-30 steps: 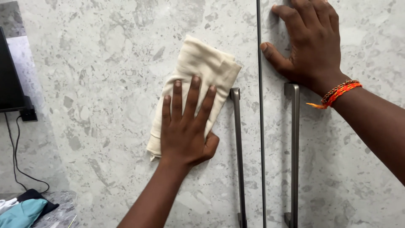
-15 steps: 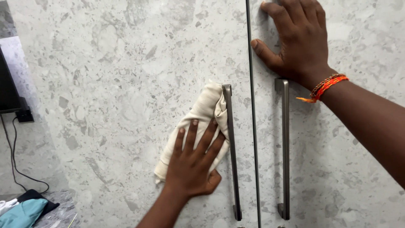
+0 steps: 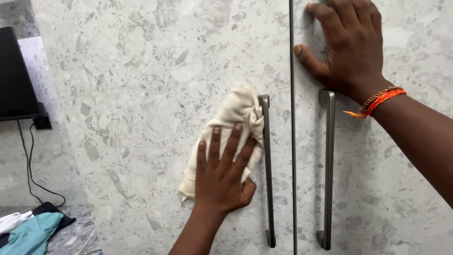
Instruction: The person wipes the exterior surface of a marble-patterned closet door using a white cloth. They clean the upper section, the area around the vertical metal handles, and the lower section of the door, moving the cloth in various directions to cover the surface.
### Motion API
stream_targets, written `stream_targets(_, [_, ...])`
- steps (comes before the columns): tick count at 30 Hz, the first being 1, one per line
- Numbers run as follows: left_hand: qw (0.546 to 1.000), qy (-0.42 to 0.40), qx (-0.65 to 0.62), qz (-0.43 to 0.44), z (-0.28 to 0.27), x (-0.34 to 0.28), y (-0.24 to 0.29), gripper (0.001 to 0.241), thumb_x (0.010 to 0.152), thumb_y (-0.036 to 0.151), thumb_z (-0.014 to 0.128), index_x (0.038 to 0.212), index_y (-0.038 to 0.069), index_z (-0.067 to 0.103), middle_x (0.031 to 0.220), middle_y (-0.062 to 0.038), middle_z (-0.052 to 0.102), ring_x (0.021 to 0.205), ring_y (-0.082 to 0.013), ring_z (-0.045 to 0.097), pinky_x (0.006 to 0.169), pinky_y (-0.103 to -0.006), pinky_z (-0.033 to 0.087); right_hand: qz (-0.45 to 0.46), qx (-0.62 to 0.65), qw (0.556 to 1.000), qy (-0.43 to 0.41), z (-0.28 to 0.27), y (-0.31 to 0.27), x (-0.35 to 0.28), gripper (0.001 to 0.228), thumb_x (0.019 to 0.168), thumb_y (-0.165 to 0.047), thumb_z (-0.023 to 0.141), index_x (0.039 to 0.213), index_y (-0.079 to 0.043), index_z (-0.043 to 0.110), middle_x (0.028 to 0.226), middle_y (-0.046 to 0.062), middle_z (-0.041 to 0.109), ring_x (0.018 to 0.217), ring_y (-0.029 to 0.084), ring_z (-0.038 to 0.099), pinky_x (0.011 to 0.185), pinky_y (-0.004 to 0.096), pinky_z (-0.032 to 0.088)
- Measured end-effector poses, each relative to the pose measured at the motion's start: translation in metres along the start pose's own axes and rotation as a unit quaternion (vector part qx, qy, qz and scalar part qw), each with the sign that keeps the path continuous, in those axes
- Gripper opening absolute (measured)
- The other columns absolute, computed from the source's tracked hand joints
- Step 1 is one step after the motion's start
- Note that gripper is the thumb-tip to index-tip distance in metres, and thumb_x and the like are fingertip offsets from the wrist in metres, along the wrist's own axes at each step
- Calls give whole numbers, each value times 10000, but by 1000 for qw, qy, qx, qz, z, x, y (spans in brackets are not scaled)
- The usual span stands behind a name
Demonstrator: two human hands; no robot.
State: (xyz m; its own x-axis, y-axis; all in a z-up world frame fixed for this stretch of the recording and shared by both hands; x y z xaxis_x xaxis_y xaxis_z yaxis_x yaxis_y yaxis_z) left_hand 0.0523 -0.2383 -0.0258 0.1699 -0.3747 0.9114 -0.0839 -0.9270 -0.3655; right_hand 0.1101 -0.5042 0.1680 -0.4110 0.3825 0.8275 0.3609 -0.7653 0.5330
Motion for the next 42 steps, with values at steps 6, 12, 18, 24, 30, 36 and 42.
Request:
stream_targets(6, [990,0,45,-131,-7,23,-2,959,783,434,528,1641,275,132,1724,-57,33,1577,-383,7,1233,-666,60,-12,-5,1000,19,-3,-1,1,477,1073,-407,671,1383,-63,557,1432,143,523,1367,339,446,1202,508,327])
stream_targets(12, [976,13,66,-207,-13,44,0,935,819,439,534,1654,293,139,1730,-69,35,1580,-422,20,1229,-674,88,5,15,1000,8,-3,-2,0,485,1060,-398,677,1397,-67,566,1403,141,546,1374,352,457,1166,516,333])
stream_targets(18, [977,27,56,-204,-11,79,-22,849,933,436,495,1677,258,126,1740,-75,8,1587,-434,12,1260,-673,80,-1,17,1000,13,-3,-2,2,479,1058,-388,679,1395,-67,565,1396,144,554,1379,362,458,1155,517,335])
stream_targets(24, [979,-9,51,-197,-34,155,-40,816,985,403,461,1709,278,105,1758,-73,-15,1604,-416,-29,1289,-650,42,26,47,999,7,-3,-2,2,466,1061,-380,663,1395,-64,590,1471,153,549,1414,377,438,1177,526,312])
stream_targets(30, [985,2,30,-168,-35,204,-37,806,986,371,453,1712,280,115,1766,-67,-2,1604,-408,-43,1292,-630,16,91,120,988,-14,0,11,4,406,1105,-348,598,1430,-107,629,1636,125,496,1568,344,360,1278,512,235])
stream_targets(36, [988,24,2,-154,-21,226,-6,784,1013,367,448,1724,261,135,1763,-75,-17,1607,-421,-50,1285,-643,36,162,272,948,-33,-5,14,5,494,1062,-263,553,1519,-77,524,1670,122,468,1625,335,287,1326,510,134])
stream_targets(42, [994,20,-36,-101,2,248,42,767,1036,481,468,1701,265,152,1738,-83,-77,1560,-454,-122,1224,-686,9,228,416,880,-19,-9,11,7,666,982,-141,576,1608,-67,361,1631,180,492,1569,298,408,1289,425,295])
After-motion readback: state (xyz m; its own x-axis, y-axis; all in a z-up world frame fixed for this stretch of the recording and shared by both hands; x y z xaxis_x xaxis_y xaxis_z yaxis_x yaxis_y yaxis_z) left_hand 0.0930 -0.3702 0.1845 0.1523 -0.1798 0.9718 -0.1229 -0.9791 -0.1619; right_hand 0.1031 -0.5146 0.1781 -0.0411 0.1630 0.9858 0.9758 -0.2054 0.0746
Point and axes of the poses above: each hand's wrist, its own x-axis towards the middle knuckle, its own z-axis out of the palm, y = z × x, the point moved 3 cm from there along x, towards the middle knuckle
